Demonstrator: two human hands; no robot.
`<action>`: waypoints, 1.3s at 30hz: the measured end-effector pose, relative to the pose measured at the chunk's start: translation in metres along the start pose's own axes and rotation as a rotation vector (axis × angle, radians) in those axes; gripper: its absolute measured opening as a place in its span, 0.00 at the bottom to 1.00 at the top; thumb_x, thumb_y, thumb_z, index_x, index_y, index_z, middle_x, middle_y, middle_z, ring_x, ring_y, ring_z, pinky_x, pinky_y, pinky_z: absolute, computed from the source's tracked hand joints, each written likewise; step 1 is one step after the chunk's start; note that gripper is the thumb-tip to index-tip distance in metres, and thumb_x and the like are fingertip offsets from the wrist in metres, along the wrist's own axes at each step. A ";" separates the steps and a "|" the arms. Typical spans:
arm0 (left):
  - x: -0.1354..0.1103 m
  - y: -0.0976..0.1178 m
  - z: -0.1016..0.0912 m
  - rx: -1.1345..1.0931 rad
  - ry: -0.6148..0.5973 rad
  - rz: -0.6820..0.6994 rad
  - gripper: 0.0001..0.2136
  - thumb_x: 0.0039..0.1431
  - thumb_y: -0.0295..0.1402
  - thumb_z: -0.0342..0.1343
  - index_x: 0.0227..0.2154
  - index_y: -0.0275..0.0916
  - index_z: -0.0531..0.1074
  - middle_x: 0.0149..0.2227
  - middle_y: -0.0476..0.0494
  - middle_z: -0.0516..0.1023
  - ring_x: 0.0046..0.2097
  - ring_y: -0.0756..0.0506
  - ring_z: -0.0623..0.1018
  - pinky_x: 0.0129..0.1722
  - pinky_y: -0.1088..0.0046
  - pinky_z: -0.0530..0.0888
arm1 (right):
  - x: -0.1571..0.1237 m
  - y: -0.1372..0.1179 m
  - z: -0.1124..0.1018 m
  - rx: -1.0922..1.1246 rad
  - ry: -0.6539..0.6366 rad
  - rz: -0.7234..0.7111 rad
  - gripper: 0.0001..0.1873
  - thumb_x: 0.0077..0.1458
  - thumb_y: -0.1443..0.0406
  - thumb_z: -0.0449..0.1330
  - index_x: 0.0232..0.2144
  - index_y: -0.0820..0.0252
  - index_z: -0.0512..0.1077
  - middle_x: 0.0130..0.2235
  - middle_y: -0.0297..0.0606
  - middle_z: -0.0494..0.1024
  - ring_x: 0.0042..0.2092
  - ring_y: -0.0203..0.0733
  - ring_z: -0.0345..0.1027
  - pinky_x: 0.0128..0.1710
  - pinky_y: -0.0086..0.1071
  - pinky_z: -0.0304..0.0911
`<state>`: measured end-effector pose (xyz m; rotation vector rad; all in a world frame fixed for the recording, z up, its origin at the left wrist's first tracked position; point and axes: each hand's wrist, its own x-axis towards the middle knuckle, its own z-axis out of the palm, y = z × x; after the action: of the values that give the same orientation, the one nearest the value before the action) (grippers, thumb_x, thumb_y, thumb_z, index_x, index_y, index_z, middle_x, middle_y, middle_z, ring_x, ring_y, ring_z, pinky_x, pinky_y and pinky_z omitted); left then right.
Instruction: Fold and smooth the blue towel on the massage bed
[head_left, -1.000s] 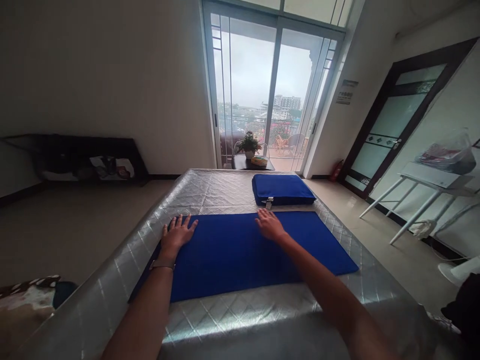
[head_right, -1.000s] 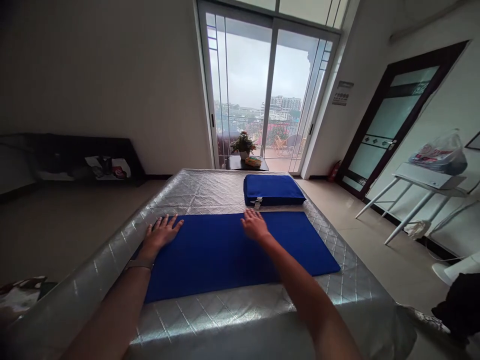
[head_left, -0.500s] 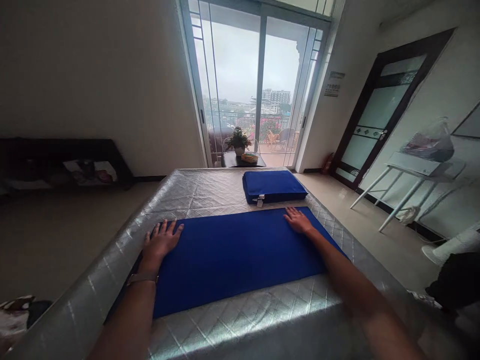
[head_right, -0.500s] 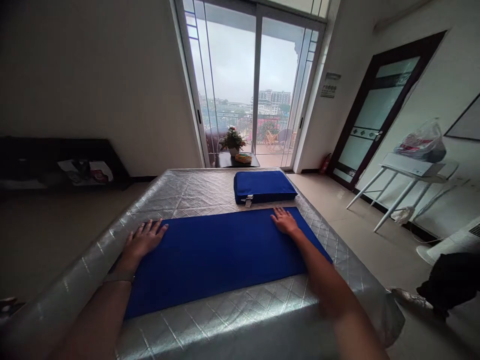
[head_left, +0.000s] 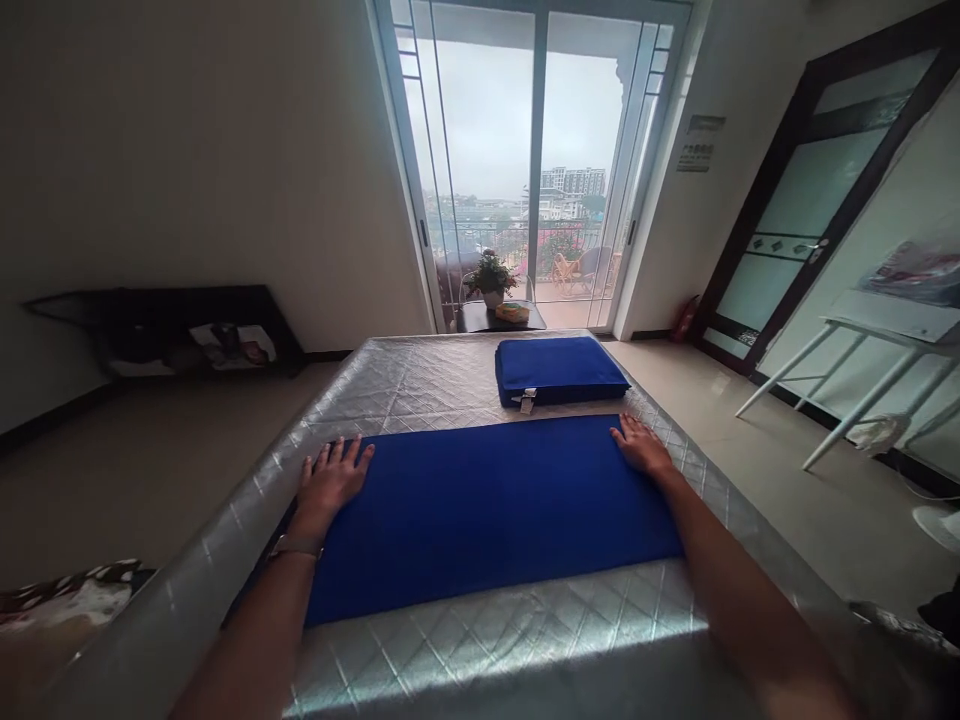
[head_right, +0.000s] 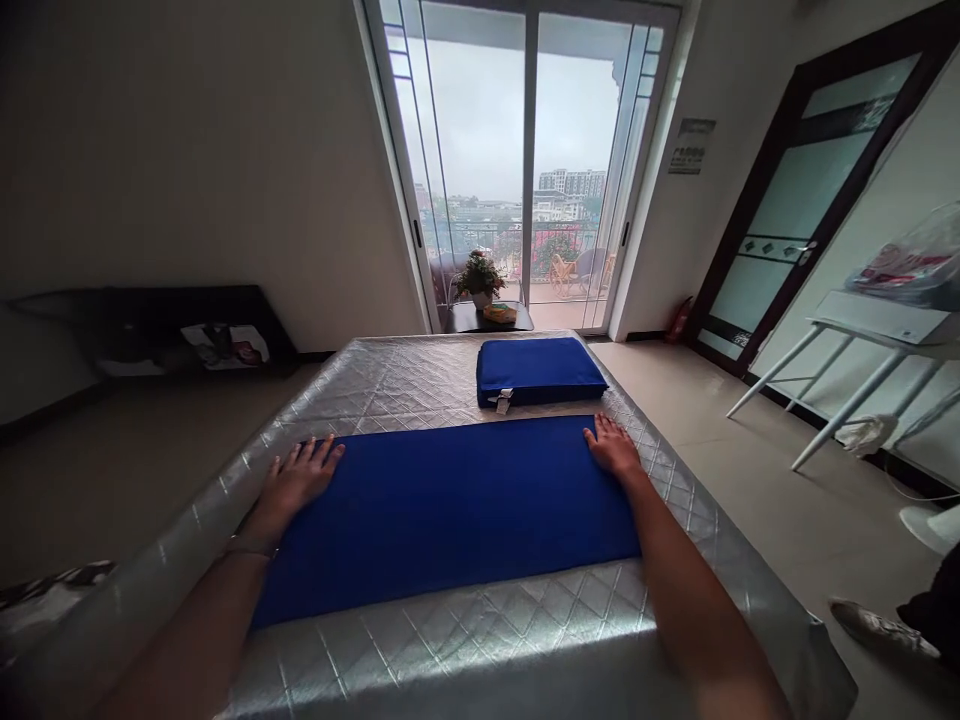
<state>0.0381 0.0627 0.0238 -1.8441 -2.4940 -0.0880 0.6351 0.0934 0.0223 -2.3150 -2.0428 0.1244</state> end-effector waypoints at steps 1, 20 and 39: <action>-0.002 0.002 -0.004 0.060 0.034 0.006 0.34 0.70 0.53 0.30 0.72 0.40 0.51 0.73 0.36 0.51 0.73 0.34 0.51 0.71 0.45 0.45 | 0.000 0.000 0.000 0.000 0.001 0.000 0.38 0.70 0.53 0.35 0.73 0.70 0.45 0.74 0.43 0.44 0.74 0.45 0.37 0.72 0.41 0.35; -0.035 0.195 0.008 -0.129 -0.088 0.608 0.33 0.70 0.54 0.28 0.72 0.45 0.49 0.74 0.40 0.48 0.74 0.38 0.49 0.71 0.50 0.50 | 0.000 0.000 0.002 0.024 0.032 -0.005 0.38 0.69 0.52 0.35 0.73 0.69 0.46 0.74 0.43 0.45 0.74 0.47 0.39 0.72 0.42 0.36; 0.016 -0.029 0.015 -0.004 -0.045 0.125 0.35 0.70 0.55 0.28 0.72 0.40 0.50 0.74 0.33 0.47 0.74 0.35 0.51 0.70 0.49 0.53 | 0.002 0.000 0.006 -0.015 0.025 0.017 0.37 0.70 0.53 0.36 0.73 0.69 0.45 0.74 0.41 0.45 0.74 0.45 0.38 0.72 0.41 0.36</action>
<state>0.0058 0.0706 0.0097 -2.0197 -2.4009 -0.0486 0.6346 0.0952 0.0168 -2.3309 -2.0202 0.0801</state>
